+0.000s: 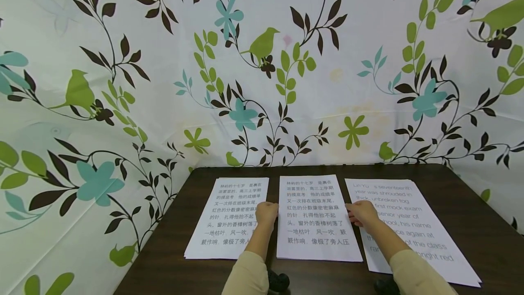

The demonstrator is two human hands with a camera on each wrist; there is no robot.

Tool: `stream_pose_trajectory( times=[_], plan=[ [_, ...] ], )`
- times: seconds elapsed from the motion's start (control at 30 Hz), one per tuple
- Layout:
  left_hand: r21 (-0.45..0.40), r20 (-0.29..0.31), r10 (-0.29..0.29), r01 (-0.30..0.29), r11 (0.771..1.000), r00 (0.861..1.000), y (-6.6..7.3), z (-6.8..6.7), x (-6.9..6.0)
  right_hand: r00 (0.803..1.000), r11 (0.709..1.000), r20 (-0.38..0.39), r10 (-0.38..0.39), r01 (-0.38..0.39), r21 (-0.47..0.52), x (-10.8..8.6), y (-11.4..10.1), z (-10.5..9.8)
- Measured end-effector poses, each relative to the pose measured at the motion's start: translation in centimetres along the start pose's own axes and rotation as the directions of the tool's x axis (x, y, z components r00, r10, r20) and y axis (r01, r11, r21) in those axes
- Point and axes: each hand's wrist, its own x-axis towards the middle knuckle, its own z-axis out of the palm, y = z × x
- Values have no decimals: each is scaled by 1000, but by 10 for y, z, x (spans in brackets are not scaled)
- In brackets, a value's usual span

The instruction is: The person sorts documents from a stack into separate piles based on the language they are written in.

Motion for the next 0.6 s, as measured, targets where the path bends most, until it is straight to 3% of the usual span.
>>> stream_pose_trajectory(
  times=[0.27, 0.47, 0.6],
  plan=[
    [-79, -29, -5, 3, 997, 1000, 2, 1, -2, 998, 999, -56, 41, -39, 32, 3, -4, 2],
    [-160, -3, -25, 25, 987, 1000, 3, 5, -3, 997, 981, -66, 28, -14, 196, 4, -3, 6],
    [-104, 35, -30, 34, 994, 999, 2, 6, -7, 999, 956, -43, 29, -15, 293, 0, 1, 9]
  ],
)
